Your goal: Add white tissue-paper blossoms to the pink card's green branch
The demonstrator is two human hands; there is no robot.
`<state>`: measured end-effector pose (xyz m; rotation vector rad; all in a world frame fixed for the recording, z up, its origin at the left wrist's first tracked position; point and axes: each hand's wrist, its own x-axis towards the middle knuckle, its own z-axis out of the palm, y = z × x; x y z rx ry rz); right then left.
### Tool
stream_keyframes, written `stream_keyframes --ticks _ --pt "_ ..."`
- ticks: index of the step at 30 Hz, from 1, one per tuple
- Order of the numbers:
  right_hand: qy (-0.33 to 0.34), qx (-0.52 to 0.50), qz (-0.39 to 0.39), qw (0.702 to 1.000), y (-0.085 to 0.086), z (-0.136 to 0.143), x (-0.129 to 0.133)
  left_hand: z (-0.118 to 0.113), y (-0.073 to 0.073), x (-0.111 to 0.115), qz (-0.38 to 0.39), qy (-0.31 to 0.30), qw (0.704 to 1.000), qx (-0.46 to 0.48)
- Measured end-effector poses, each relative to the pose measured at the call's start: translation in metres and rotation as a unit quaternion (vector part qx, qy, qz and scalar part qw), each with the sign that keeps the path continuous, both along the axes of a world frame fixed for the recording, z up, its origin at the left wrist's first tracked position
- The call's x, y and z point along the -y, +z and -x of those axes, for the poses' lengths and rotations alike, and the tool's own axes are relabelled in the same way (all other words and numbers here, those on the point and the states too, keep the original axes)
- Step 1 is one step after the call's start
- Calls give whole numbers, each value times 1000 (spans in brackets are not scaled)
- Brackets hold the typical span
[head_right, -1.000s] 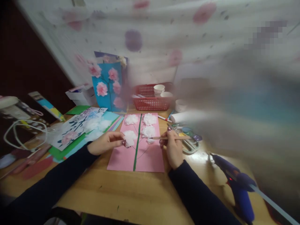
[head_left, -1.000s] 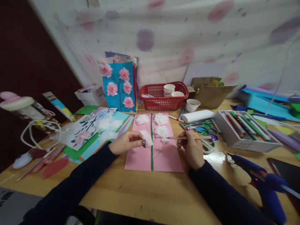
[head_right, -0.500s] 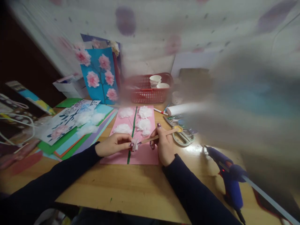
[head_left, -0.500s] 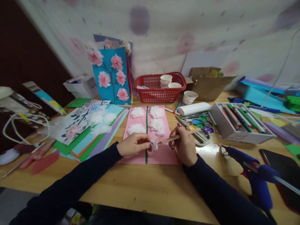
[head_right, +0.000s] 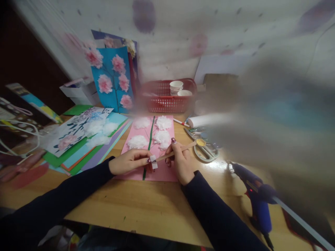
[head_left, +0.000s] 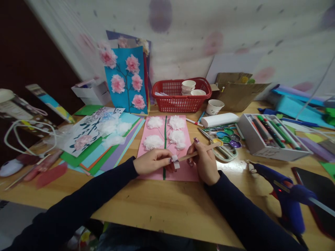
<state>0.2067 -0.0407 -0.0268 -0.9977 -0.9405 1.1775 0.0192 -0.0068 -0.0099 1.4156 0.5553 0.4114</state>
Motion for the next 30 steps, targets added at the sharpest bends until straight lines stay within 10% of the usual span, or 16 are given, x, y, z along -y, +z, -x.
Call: stream_keyframes --ticks 16,22,30 --pt "13 33 -10 999 -1 1 2 -6 -5 5 34 86 996 -4" --pt "-115 -41 -43 992 0 2 6 -2 -4 2 42 142 989 20" --pt "-87 -48 18 995 1 1 26 -8 -6 15 67 96 992 45"
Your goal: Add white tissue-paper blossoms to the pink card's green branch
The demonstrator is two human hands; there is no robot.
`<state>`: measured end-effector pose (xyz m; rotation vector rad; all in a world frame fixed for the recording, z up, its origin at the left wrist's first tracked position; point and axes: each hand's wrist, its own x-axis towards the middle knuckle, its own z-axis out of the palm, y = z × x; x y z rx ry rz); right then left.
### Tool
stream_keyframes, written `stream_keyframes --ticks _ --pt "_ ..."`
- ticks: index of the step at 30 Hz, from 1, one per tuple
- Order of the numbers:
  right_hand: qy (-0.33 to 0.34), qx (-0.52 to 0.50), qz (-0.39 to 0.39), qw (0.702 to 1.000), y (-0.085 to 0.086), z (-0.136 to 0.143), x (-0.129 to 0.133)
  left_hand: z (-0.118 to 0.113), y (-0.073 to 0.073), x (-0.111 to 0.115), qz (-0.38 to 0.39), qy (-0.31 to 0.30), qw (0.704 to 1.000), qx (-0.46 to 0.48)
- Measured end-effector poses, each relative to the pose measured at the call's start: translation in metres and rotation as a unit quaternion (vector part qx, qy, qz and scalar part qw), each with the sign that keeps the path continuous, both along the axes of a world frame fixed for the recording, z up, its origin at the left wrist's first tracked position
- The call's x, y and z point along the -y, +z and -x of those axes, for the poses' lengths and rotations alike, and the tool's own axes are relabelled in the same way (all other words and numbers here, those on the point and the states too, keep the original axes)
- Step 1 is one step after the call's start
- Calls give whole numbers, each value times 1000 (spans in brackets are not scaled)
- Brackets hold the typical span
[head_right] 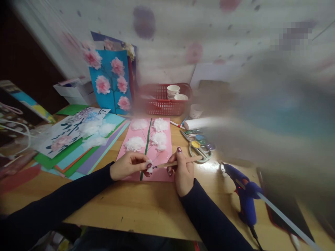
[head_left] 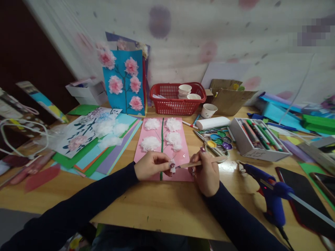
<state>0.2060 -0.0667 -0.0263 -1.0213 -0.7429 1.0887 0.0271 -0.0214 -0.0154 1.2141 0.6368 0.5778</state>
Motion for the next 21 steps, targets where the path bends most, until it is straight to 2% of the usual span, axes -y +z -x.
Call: stream_keyframes --ticks 5,11,16,21 --pt "-5 8 -9 1000 6 1 2 -1 -2 3 15 -14 1000 23" --pt "-37 31 18 999 2 1 0 1 -2 2 -34 -11 999 -7" --pt "-9 62 17 998 -2 2 -1 1 -4 4 -62 12 997 -37" --pt "20 58 12 998 -2 3 -1 0 -5 6 -72 9 996 -42"
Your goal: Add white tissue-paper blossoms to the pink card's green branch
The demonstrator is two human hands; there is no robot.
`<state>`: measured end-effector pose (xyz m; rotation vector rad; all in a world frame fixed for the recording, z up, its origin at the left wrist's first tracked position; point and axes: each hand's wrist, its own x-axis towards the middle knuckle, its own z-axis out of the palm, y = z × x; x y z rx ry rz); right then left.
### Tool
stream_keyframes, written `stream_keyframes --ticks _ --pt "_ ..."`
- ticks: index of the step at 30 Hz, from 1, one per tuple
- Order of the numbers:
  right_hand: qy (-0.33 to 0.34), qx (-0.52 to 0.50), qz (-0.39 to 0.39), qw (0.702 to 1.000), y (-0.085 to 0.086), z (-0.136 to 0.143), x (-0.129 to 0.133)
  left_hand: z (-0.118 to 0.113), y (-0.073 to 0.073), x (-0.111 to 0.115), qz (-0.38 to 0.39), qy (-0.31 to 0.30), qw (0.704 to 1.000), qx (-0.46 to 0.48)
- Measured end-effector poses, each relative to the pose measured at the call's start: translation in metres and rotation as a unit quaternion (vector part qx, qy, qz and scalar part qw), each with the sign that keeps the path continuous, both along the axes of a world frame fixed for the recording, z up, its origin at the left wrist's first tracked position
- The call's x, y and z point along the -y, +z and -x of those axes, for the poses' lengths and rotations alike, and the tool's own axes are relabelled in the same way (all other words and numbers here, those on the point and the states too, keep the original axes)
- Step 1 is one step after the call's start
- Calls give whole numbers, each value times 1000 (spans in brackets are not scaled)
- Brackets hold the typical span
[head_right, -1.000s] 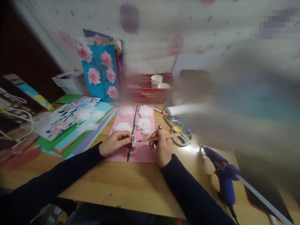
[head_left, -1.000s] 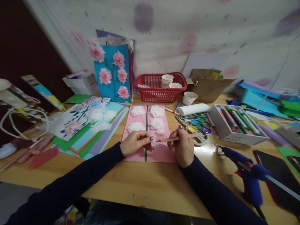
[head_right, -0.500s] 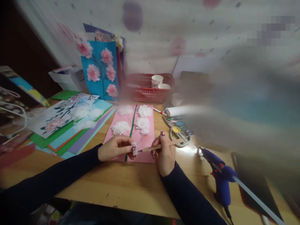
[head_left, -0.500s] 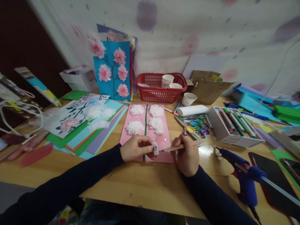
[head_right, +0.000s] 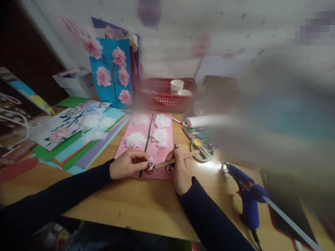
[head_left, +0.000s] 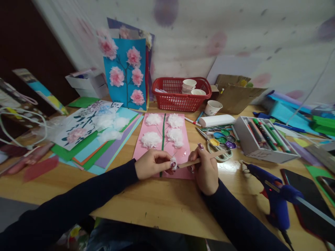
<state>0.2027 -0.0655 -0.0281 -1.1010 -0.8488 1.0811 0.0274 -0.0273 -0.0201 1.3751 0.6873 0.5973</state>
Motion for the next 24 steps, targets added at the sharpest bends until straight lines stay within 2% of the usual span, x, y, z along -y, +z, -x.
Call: stream_keyframes --ticks 8,16,21,24 --pt "-2 -16 9 1000 -3 -3 -3 1 -3 1 39 -44 998 16" --pt "-11 -35 11 999 -1 -2 -4 3 1 3 59 -52 996 32" --pt "-5 -31 0 1000 -2 -2 -3 2 2 3 27 -43 999 17" --pt "-32 -16 -30 999 2 -4 -7 2 0 -1 -19 -11 999 -25"
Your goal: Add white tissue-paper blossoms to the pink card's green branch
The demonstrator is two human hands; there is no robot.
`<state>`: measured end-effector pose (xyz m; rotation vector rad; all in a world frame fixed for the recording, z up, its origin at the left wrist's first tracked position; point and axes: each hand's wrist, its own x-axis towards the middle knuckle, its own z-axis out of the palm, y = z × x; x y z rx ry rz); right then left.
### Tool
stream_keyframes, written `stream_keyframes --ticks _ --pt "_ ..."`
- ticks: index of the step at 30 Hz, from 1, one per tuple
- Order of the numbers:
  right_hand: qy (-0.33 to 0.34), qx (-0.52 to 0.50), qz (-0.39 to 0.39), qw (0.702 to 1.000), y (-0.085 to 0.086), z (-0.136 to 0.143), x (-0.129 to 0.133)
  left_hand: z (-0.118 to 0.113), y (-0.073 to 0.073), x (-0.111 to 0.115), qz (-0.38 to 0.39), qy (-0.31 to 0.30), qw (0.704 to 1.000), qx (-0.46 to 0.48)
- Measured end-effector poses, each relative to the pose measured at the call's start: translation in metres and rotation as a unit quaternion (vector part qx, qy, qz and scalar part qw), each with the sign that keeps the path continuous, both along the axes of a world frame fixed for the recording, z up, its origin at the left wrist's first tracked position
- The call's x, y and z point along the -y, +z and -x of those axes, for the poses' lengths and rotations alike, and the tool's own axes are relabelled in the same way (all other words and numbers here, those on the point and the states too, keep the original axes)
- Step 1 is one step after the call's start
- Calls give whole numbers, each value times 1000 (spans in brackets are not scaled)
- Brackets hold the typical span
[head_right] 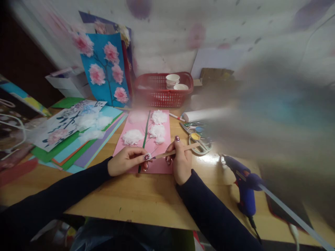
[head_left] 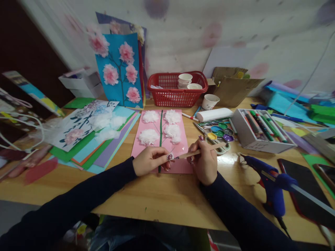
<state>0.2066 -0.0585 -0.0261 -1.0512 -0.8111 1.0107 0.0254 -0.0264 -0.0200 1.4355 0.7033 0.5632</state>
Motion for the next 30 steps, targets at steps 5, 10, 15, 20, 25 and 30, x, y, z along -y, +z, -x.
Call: stream_keyframes --ticks 5,10,15,20,25,30 --pt "-63 158 -75 983 4 -13 -13 6 2 -12 -79 58 993 -62" --pt "-42 285 -97 953 -2 -22 -21 9 11 -24 -298 63 936 -176" --pt "-26 312 -107 944 -5 -22 -22 4 14 -33 -480 52 845 -230" --pt "12 330 -91 940 -8 -22 -23 -4 10 -33 -527 70 822 -204" --pt "7 356 -79 931 -9 -22 -24 -5 5 -31 -531 100 825 -165" --pt "24 359 -73 930 -8 -22 -24 -7 4 -32 -497 124 841 -176"
